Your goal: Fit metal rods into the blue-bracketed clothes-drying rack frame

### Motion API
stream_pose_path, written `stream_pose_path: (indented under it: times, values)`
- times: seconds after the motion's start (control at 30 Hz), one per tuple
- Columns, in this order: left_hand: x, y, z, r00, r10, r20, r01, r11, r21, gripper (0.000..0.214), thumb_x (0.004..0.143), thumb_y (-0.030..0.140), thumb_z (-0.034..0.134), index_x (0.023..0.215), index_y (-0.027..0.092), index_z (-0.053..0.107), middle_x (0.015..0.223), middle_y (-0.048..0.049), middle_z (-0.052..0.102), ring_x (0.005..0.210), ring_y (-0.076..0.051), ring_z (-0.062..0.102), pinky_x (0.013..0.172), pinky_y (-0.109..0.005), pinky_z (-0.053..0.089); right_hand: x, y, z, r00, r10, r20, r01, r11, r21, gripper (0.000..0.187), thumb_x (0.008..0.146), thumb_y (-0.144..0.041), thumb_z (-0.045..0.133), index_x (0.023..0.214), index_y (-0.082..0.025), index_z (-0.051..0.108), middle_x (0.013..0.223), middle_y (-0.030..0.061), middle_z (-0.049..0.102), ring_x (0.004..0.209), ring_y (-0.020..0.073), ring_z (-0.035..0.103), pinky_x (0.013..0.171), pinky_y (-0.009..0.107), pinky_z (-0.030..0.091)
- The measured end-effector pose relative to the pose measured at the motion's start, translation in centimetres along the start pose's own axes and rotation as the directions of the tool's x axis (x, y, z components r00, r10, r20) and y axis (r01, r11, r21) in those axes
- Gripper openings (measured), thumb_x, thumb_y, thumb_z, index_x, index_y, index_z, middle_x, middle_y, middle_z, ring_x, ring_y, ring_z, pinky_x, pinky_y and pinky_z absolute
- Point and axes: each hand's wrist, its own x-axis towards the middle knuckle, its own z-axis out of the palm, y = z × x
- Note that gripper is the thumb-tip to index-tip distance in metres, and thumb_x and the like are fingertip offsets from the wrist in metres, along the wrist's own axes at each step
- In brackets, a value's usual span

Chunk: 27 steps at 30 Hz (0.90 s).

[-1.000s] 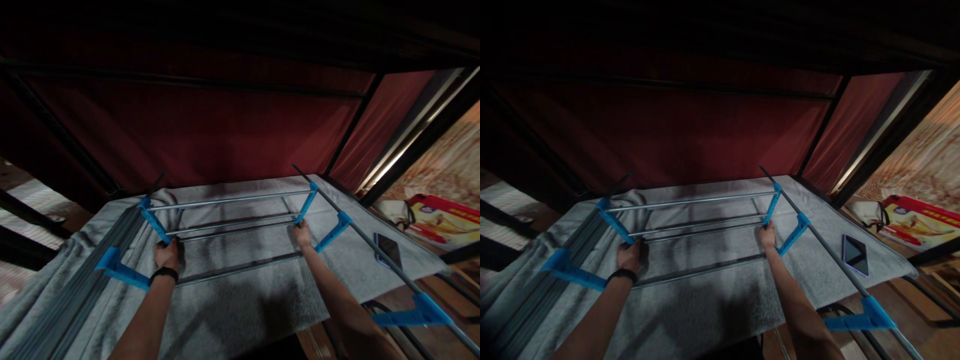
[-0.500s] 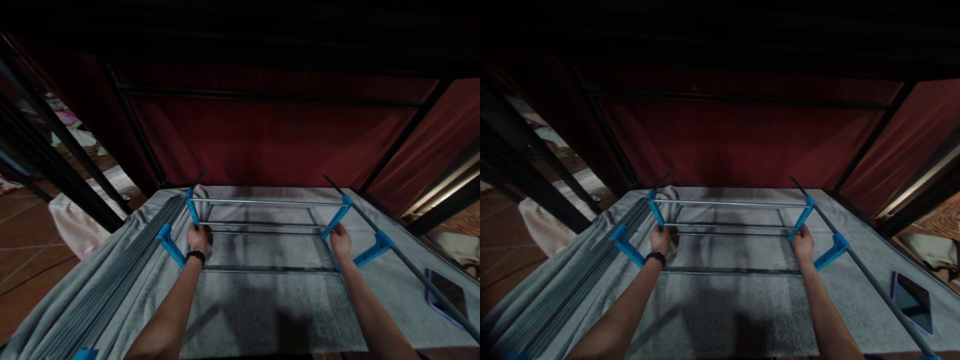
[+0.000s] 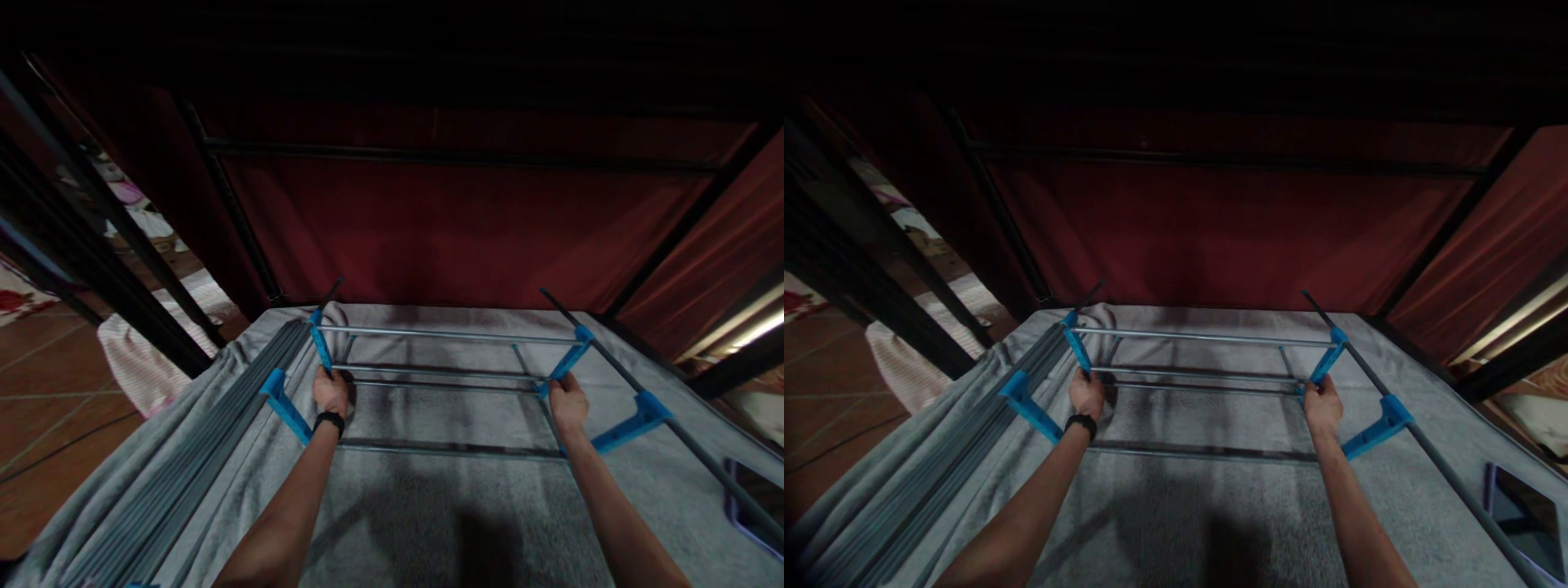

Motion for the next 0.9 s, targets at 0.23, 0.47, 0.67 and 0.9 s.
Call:
stream_pose_path:
  times: [0.23, 0.47, 0.67, 0.9]
  values:
    - [0.1, 0.4, 0.1, 1.0, -0.02, 0.021, 0.022, 0.993, -0.115, 0.025, 0.087, 0.016, 0.056, 0.111, 0.02, 0.062, 0.101, -0.0093, 0.071, 0.096, -0.022, 0.068, 0.088, -0.034, 0.051, 1.3, 0.8, -0.1, 0.999, 0.03, -0.024, -0.026, 0.988, 0.152, 0.063, 0.075, -0.036, 0.05, 0.131, -0.014, 0.066, 0.11, 0.0154, 0.074, 0.104, 0.0316, 0.066, 0.09, 0.04, 0.049]
    - [0.4, 1.1, -0.1, 0.996, 0.002, 0.094, 0.035, 0.917, -0.396, 0.037, 0.082, 0.014, 0.055, 0.117, 0.02, 0.065, 0.113, -0.0075, 0.071, 0.111, -0.02, 0.066, 0.103, -0.035, 0.05, 2.0, 0.5, -0.4, 1.0, -0.025, 0.001, 0.024, 0.973, 0.231, 0.061, 0.072, -0.036, 0.05, 0.127, -0.016, 0.065, 0.111, 0.013, 0.073, 0.102, 0.03, 0.065, 0.093, 0.041, 0.049]
    - [0.7, -0.1, 0.8, 0.994, -0.04, 0.098, 0.082, 0.874, -0.478, 0.024, 0.086, 0.022, 0.06, 0.109, 0.019, 0.064, 0.104, -0.0062, 0.071, 0.102, -0.018, 0.066, 0.101, -0.033, 0.05, 2.2, 1.3, -0.7, 0.996, -0.084, 0.008, 0.082, 0.982, 0.17, 0.057, 0.071, -0.033, 0.048, 0.122, -0.017, 0.067, 0.113, 0.0126, 0.073, 0.107, 0.0303, 0.064, 0.096, 0.04, 0.047]
    - [0.6, -0.7, 1.6, 0.998, -0.02, 0.057, 0.045, 0.87, -0.49, 0.024, 0.088, 0.023, 0.058, 0.111, 0.02, 0.064, 0.112, -0.0081, 0.071, 0.109, -0.019, 0.066, 0.104, -0.035, 0.05, 2.3, 1.7, -0.6, 0.997, -0.081, -0.009, 0.081, 0.977, 0.199, 0.05, 0.072, -0.037, 0.05, 0.114, -0.018, 0.07, 0.103, 0.0118, 0.074, 0.101, 0.0311, 0.065, 0.092, 0.041, 0.047]
